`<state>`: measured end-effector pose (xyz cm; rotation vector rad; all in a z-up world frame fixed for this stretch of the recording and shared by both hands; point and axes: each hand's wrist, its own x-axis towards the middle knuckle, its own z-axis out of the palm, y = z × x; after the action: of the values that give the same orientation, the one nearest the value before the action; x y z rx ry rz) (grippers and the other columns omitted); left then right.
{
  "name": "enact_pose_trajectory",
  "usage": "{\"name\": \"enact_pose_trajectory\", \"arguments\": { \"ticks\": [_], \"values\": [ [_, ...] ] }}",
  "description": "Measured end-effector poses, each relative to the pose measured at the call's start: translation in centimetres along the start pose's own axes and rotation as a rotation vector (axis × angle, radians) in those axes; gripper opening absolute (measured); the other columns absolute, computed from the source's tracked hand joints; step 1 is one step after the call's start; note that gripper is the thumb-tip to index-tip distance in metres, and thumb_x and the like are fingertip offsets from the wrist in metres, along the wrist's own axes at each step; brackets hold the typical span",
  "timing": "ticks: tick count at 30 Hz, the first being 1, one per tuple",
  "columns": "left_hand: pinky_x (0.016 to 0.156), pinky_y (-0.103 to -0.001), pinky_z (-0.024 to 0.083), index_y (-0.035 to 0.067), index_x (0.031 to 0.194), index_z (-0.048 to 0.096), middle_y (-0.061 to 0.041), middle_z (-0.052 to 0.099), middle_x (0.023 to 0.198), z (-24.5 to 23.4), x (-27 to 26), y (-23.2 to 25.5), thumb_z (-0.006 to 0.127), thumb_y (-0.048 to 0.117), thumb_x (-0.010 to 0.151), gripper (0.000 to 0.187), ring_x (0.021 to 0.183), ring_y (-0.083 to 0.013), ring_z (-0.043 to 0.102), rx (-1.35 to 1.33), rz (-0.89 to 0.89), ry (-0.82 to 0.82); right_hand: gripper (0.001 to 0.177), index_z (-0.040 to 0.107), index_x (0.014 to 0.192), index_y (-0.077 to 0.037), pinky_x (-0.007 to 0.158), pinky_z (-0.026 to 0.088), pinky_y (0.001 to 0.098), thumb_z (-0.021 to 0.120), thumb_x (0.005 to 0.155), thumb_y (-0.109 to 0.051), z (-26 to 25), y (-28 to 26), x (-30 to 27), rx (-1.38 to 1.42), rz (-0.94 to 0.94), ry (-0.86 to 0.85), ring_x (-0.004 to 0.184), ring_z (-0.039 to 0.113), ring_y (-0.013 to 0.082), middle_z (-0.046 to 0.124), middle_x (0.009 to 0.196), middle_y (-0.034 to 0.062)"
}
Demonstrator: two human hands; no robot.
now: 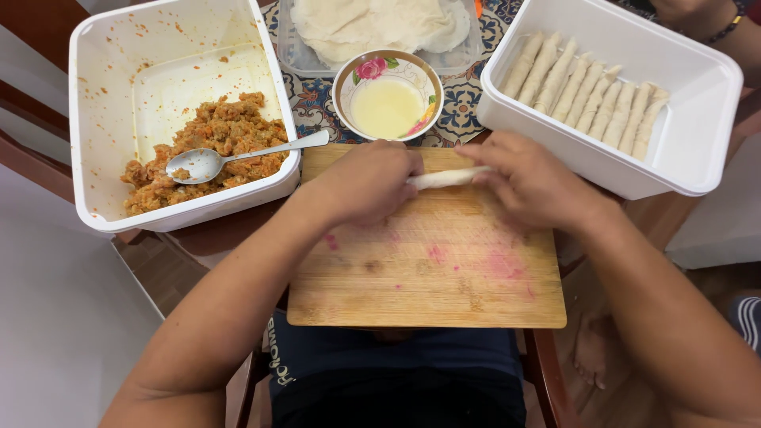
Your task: Making spring rolls by placing filling on a wrapper and rolling it up.
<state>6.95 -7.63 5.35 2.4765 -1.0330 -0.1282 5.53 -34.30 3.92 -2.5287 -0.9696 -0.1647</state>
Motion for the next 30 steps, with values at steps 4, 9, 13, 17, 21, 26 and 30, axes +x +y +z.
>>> {"name": "enact_pose_trajectory", "arguments": {
  "ticks": [4,9,13,17,21,26,30],
  "values": [
    [0.074,-0.037,0.053,0.006,0.105,0.070,-0.009,0.071,0.088,-1.0,-0.4,0.7,0.069,0.020,0.093,0.018,0.082,-0.0233,0.068,-0.377,-0.181,-0.208,0.042,0.069,0.135,-0.008,0.078,0.055,0.0374,0.065,0.094,-0.006,-2.7,-0.3,0.0,0.310,0.241,-0.043,0.087,0.065,0.0224,0.068,0.100,0.0112],
    [0.074,-0.029,0.051,0.001,0.114,0.068,-0.002,0.068,0.090,1.8,-1.5,-0.5,0.066,0.018,0.102,0.020,0.082,-0.0122,0.062,-1.053,-0.033,-0.237,0.046,0.056,0.146,0.001,0.091,0.058,0.0357,0.068,0.103,-0.006,-2.7,-1.8,-0.9,1.332,0.171,0.259,0.101,0.068,0.0188,0.069,0.120,0.0112],
    [0.083,-0.031,0.055,-0.002,0.121,0.063,-0.007,0.069,0.101,2.3,-2.3,0.9,0.065,0.013,0.103,0.024,0.090,-0.0152,0.067,-1.687,0.010,-0.288,0.053,0.058,0.143,0.004,0.085,0.057,0.0353,0.075,0.095,-0.011,0.4,-3.5,-1.7,1.708,0.133,0.162,0.097,0.068,0.0214,0.069,0.124,0.0147],
    [0.089,-0.035,0.059,-0.002,0.119,0.060,-0.011,0.071,0.108,2.5,-2.4,2.0,0.064,0.013,0.101,0.023,0.094,-0.0192,0.071,-1.881,-0.077,-0.295,0.035,0.063,0.133,0.005,0.089,0.057,0.0385,0.074,0.101,-0.006,1.2,-3.4,-2.2,1.567,0.206,0.152,0.103,0.069,0.0234,0.070,0.118,0.0182],
    [0.085,-0.037,0.061,0.000,0.116,0.061,-0.011,0.073,0.106,1.9,-2.1,3.2,0.065,0.018,0.098,0.025,0.092,-0.0210,0.073,-1.724,-0.188,-0.155,0.029,0.064,0.125,0.003,0.088,0.058,0.0389,0.073,0.101,-0.010,0.2,-4.1,-0.6,1.470,0.230,0.220,0.101,0.070,0.0225,0.072,0.113,0.0152],
    [0.078,-0.029,0.057,0.000,0.112,0.070,-0.005,0.072,0.099,2.3,-1.4,3.9,0.070,0.022,0.096,0.027,0.085,-0.0120,0.067,-1.302,-0.232,0.099,0.026,0.064,0.121,-0.001,0.081,0.061,0.0391,0.068,0.097,-0.011,-1.7,-3.0,0.3,1.478,0.470,0.350,0.090,0.070,0.0176,0.071,0.101,0.0051],
    [0.072,-0.025,0.053,0.003,0.113,0.071,-0.001,0.070,0.095,1.0,-2.2,3.6,0.072,0.020,0.095,0.025,0.080,-0.0074,0.061,-0.988,-0.180,0.143,0.011,0.063,0.112,-0.004,0.073,0.061,0.0420,0.066,0.103,-0.010,-6.3,2.5,-0.3,1.380,0.501,0.445,0.083,0.071,0.0203,0.069,0.097,0.0081]
  ]
}}
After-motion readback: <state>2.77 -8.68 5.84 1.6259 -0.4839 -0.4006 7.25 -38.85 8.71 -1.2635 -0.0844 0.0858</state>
